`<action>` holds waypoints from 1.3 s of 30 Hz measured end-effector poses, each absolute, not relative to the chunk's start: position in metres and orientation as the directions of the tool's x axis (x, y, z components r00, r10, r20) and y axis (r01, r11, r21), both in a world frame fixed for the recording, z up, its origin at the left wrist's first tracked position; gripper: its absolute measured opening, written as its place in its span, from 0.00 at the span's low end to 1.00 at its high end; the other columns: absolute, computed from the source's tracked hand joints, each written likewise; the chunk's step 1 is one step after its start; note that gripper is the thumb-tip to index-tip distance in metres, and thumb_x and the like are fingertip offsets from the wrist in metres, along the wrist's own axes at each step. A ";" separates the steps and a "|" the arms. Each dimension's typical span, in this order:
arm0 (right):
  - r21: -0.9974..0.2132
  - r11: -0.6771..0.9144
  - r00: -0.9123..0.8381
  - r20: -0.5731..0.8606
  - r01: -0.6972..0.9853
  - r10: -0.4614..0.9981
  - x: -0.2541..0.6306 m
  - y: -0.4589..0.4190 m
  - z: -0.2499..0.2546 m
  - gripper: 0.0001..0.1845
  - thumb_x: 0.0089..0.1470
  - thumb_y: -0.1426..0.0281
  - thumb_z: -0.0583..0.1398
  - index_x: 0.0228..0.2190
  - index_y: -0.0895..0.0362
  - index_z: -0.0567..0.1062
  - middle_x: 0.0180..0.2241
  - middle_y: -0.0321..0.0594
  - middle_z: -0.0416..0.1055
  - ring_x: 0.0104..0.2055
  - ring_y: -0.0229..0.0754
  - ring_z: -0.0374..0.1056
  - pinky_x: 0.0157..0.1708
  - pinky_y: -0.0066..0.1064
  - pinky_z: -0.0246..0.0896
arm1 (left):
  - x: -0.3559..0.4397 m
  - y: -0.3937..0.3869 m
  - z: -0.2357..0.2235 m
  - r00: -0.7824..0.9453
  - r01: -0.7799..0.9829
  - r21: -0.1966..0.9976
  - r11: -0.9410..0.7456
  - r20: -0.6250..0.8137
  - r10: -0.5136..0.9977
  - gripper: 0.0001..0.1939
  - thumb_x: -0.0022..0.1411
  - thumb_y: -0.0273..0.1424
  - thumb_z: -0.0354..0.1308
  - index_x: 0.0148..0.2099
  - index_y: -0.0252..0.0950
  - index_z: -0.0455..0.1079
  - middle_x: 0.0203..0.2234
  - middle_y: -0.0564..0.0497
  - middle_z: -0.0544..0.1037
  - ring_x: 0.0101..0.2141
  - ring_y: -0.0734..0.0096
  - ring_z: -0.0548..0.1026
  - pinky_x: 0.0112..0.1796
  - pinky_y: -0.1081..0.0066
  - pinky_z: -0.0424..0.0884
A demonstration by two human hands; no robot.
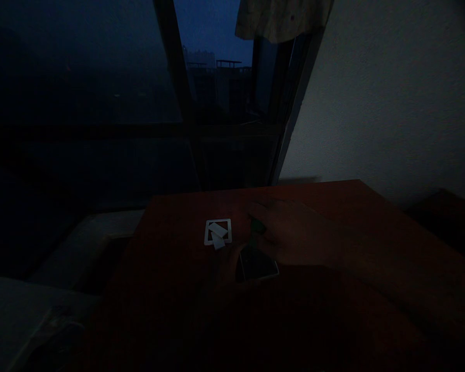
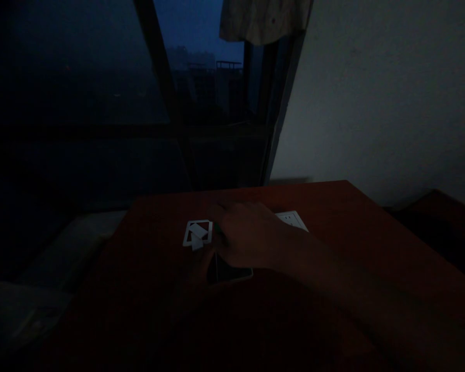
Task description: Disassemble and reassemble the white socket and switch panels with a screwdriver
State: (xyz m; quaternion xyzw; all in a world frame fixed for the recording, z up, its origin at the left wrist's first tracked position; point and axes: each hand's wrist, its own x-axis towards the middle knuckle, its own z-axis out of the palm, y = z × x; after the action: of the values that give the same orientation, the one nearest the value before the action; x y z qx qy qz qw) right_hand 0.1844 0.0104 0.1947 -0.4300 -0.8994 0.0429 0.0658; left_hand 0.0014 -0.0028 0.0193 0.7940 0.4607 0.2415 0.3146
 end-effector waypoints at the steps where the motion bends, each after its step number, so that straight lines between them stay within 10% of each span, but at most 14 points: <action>1: -0.147 0.635 -0.631 0.082 0.758 0.772 0.184 0.010 0.195 0.14 0.55 0.69 0.56 0.44 0.57 0.68 0.41 0.43 0.72 0.37 0.43 0.70 0.27 0.30 0.54 | 0.001 -0.003 0.019 0.458 0.580 0.722 -0.377 0.093 0.884 0.37 0.51 0.45 0.65 0.61 0.43 0.59 0.57 0.43 0.67 0.55 0.47 0.65 0.53 0.54 0.63; 20: 0.060 0.629 -0.631 0.118 0.775 0.766 0.177 0.014 0.189 0.16 0.62 0.60 0.50 0.44 0.57 0.69 0.36 0.43 0.73 0.30 0.43 0.69 0.22 0.31 0.46 | 0.001 -0.001 0.011 0.451 0.595 0.714 -0.369 0.083 0.889 0.40 0.49 0.48 0.66 0.61 0.43 0.57 0.59 0.43 0.63 0.58 0.45 0.62 0.55 0.53 0.61; 27: -0.100 0.686 -0.679 0.097 0.721 0.728 0.180 0.013 0.192 0.13 0.54 0.71 0.55 0.43 0.56 0.68 0.39 0.41 0.72 0.33 0.41 0.68 0.25 0.29 0.49 | 0.001 -0.002 0.008 0.458 0.601 0.708 -0.372 0.077 0.886 0.41 0.51 0.48 0.64 0.63 0.41 0.55 0.59 0.40 0.63 0.59 0.44 0.60 0.56 0.53 0.59; 34: 0.035 0.602 -0.601 0.125 0.798 0.789 0.175 0.015 0.188 0.16 0.60 0.59 0.52 0.42 0.56 0.70 0.35 0.42 0.74 0.31 0.44 0.69 0.22 0.31 0.46 | 0.000 -0.002 0.007 0.468 0.607 0.701 -0.373 0.064 0.881 0.44 0.54 0.50 0.61 0.67 0.42 0.48 0.62 0.41 0.58 0.60 0.45 0.57 0.57 0.52 0.58; 39: -0.039 0.653 -0.643 0.139 0.756 0.753 0.176 0.011 0.191 0.13 0.54 0.69 0.56 0.42 0.56 0.69 0.39 0.41 0.72 0.34 0.43 0.70 0.24 0.31 0.50 | 0.000 -0.001 0.007 0.471 0.615 0.694 -0.373 0.056 0.880 0.43 0.54 0.50 0.61 0.66 0.42 0.49 0.62 0.41 0.58 0.60 0.46 0.58 0.57 0.53 0.58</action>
State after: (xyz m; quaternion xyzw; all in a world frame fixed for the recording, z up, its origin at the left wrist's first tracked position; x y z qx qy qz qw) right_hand 0.1760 0.0110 0.1912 -0.4163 -0.9063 -0.0115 0.0716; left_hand 0.0000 -0.0015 0.0069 0.8003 0.4672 0.2148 0.3083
